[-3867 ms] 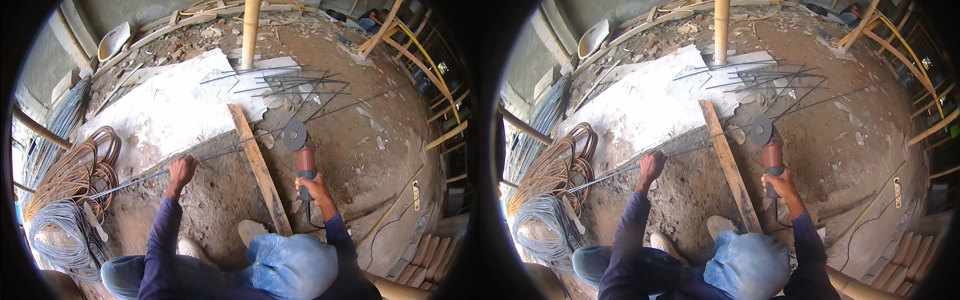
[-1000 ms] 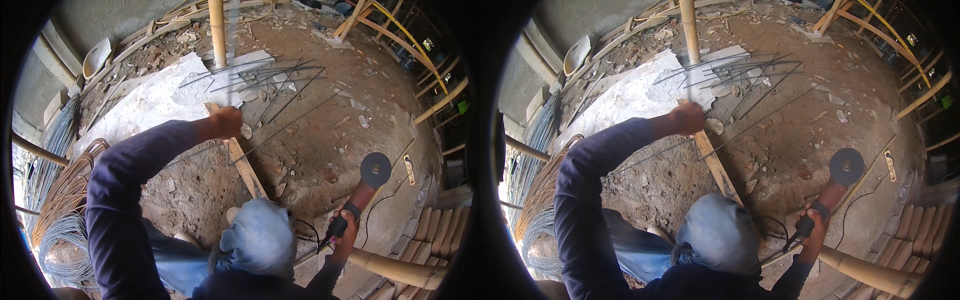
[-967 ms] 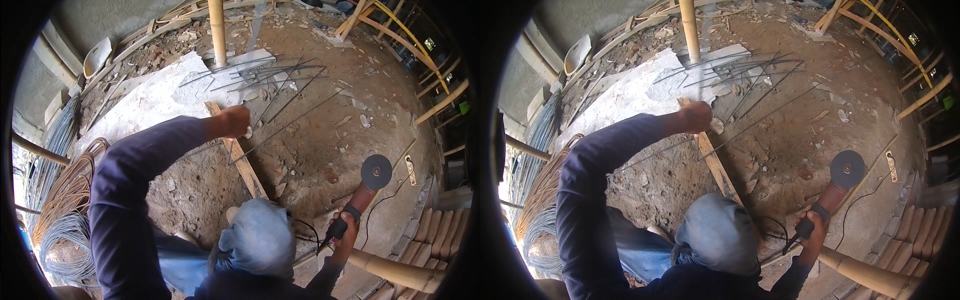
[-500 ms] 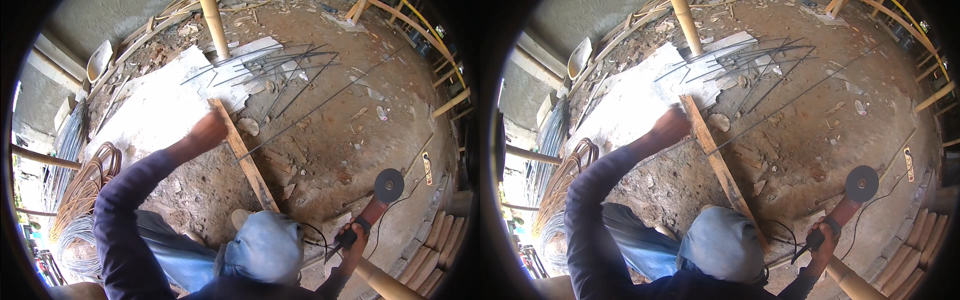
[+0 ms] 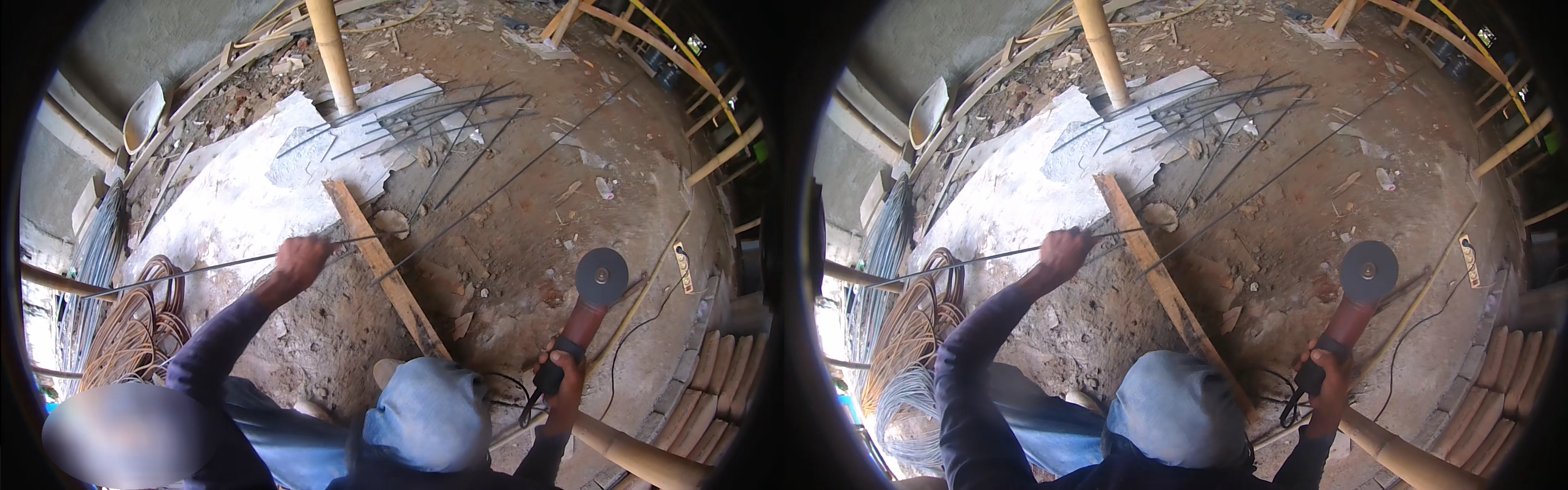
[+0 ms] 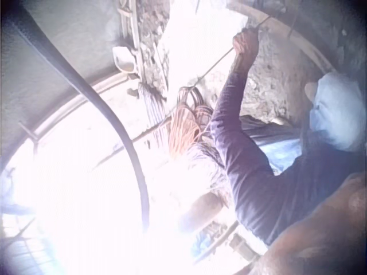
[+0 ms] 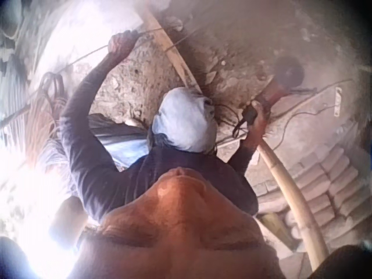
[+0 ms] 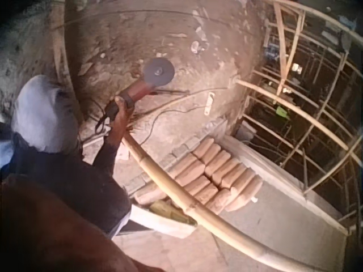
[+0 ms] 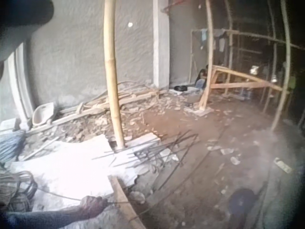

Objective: The person uses an angle grinder to cut several metal rods on a construction site. They position each rod, cut it, and set the pieces aside while sparks fly from the cutting action.

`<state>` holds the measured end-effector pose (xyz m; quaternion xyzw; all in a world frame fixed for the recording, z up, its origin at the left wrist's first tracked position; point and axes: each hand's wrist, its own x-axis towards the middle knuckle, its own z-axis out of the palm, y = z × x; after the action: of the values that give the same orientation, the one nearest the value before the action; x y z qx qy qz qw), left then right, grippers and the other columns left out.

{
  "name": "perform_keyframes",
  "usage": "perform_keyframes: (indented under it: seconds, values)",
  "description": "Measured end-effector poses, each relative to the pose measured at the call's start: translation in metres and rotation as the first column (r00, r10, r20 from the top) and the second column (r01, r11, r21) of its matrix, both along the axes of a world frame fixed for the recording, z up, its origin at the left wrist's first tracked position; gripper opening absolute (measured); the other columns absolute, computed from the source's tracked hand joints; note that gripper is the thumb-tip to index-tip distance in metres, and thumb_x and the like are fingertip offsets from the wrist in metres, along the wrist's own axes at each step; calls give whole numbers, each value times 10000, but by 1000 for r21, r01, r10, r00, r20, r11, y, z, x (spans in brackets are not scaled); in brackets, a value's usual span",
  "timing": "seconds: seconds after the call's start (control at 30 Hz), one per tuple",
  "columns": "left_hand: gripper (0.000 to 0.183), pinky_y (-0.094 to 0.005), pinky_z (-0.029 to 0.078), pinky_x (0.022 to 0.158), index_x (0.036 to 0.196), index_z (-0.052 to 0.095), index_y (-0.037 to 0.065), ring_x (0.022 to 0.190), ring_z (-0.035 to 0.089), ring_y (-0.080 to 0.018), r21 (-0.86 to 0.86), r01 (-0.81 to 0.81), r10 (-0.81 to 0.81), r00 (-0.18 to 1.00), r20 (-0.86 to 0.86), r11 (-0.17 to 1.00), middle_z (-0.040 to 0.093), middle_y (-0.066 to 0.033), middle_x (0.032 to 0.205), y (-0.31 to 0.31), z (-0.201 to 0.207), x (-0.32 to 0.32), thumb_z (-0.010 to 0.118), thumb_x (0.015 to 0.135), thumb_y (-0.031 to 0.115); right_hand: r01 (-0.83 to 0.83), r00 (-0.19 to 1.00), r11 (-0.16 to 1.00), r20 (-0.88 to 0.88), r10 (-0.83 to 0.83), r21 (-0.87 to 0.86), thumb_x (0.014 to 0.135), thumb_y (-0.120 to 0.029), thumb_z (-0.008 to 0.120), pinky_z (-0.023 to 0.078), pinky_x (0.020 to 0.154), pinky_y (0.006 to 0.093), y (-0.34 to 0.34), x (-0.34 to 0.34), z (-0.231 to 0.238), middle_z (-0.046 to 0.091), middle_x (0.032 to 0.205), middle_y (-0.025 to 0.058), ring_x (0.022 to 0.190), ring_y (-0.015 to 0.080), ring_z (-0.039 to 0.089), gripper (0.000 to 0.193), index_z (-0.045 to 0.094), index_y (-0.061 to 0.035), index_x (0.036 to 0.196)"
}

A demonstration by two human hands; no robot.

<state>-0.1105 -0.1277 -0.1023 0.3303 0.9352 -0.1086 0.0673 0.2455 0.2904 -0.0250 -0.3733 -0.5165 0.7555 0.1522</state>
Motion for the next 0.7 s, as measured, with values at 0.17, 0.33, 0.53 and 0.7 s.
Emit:
perform_keyframes:
  seconds: [0.17,0.33,0.53,0.7]
  values:
    - [401,-447,592,701,1460,603,191,964,736,-300,70,135,-131,990,-56,988,666,-186,1228,190,29,-112,598,1063,241,116,989,993,91,-113,-30,805,-189,775,592,573,352,-1,20,-2,668,804,99,636,241,683,384,652,-21,1128]
    - [499,-542,540,925,1432,530,89,1062,704,-430,681,-85,-42,985,168,728,637,-263,1332,252,52,-105,587,1069,426,131,977,988,177,-114,-86,808,-184,787,592,577,355,8,46,-14,670,804,99,628,250,680,378,636,-33,1120]
    - [252,-462,487,871,1112,627,113,949,631,-245,458,78,-133,987,91,886,641,-80,1025,6,-71,19,613,1074,362,52,978,996,205,-35,-75,816,-227,772,574,594,335,3,31,-23,656,821,64,682,217,666,400,632,-66,1154]
    - [585,-532,393,1154,1386,568,54,1261,560,-298,97,-416,398,903,164,904,595,-157,1332,-197,-111,74,477,1101,557,-47,974,987,210,79,-155,855,-184,740,584,655,328,-3,11,-26,637,1054,36,787,177,667,584,535,-91,1394]
